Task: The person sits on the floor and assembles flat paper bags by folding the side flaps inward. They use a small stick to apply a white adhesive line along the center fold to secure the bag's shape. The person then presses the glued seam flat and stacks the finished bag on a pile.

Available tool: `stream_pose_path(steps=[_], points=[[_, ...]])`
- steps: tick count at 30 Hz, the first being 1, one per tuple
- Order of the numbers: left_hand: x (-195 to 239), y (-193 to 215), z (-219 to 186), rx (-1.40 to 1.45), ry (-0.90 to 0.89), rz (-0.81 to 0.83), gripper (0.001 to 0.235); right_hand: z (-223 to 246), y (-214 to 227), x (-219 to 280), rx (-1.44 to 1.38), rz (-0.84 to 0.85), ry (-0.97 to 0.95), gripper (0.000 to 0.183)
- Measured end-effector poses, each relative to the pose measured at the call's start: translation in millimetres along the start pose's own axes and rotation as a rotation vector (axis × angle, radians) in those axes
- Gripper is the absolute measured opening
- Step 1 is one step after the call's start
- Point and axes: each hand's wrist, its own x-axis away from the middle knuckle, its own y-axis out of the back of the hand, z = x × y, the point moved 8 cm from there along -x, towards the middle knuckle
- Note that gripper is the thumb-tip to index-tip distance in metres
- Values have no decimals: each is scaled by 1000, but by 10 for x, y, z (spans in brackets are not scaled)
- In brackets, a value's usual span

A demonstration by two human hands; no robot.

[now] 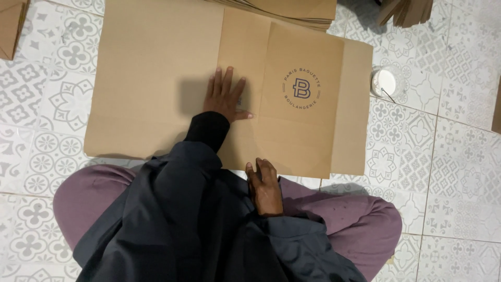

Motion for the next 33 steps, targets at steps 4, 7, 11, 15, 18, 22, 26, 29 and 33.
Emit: stream_pose_path(steps=[4,7,11,15,18,22,26,29,33], points=[[151,-121,-112,-6,38,30,102,19,51,-39,9,16,-8,31],[297,-3,-153,-15,74,7,93,48,99,-50,4,7,18,32],[330,98,-172,28,46,-3,88,20,83,-78,-13,61,-13,33],[394,143,-185,81,32,-57,86,1,58,-52,-35,124,-38,37],[407,182,-182,57,19,-62,86,-80,40,-71,-80,196,-73,38],[407,164,-178,40,25,-40,89,-221,104,-351,-214,270,-156,32],[420,164,-184,53,9,-63,88,-380,41,-540,-228,220,-241,48],[415,172,-154,55,5,-67,88,-317,14,-568,-102,219,-171,62],[443,229,-185,48,11,-34,87,-360,-76,-479,7,221,-93,64]])
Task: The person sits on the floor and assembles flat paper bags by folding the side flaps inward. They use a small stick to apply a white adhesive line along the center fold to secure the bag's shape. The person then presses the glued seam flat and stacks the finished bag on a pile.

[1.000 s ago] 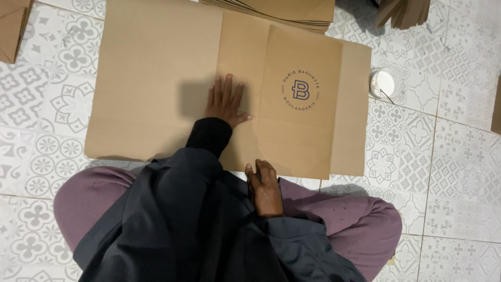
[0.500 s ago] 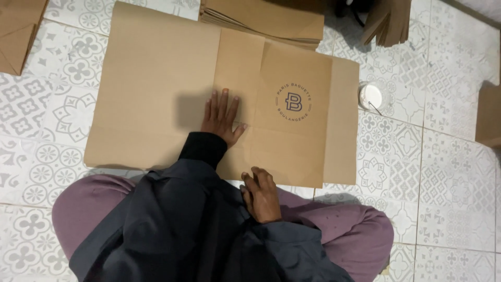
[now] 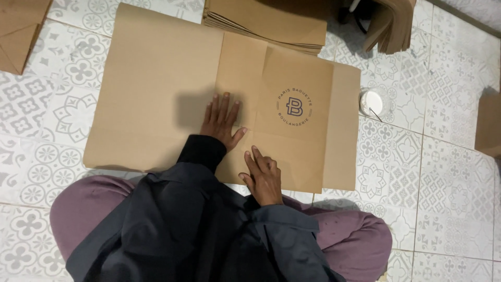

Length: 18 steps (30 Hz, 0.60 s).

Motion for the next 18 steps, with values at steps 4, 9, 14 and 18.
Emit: stream_pose_path(steps=[4,9,14,18], points=[[-1,-34,12,-15,-1,-1,89,-107,-80,35,5,-31,47,66],[-12,-24,17,-49,-1,-7,87,-135,-63,6,-65,-28,14,68],[123,-154,62,-105,25,-16,81,-197,-118,35,-110,75,-66,72],[293,-255,155,-195,60,8,80,-211,-150,8,-123,134,-100,72]])
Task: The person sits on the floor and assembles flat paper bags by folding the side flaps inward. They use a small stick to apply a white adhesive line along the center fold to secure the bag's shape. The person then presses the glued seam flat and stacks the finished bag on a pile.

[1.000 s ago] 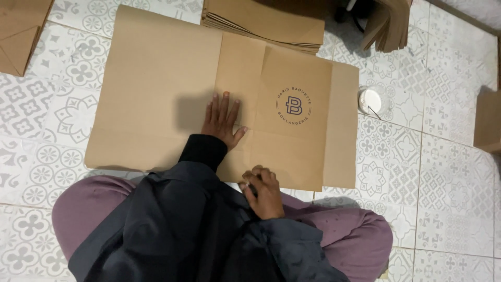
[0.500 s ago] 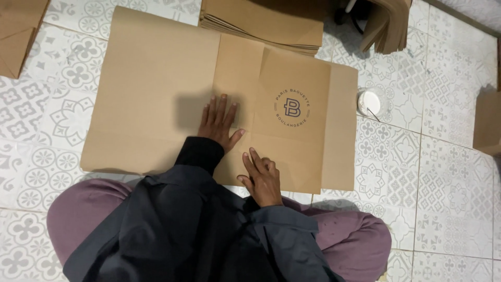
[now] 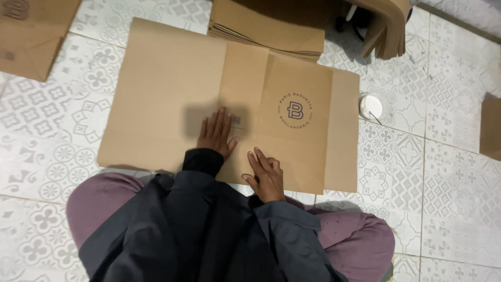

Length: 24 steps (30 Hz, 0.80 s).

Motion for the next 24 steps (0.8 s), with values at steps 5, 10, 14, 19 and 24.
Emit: stream_pose_path(steps=[5,10,14,19,24], points=[[257,-94,67,-38,12,126,88,-9,-12,6,29,35,-15,72],[600,-156,131,-117,41,316,90,-21,-26,-18,37,66,-33,74],[787,-479,217,-153,40,395,86,-2,-8,-31,43,89,-53,74],[953,-657,189,-174,63,517,80,-14,12,0,11,102,-51,70],[982,-1587,283,-79,-41,-237,70,15,54,-18,19,108,-52,70]])
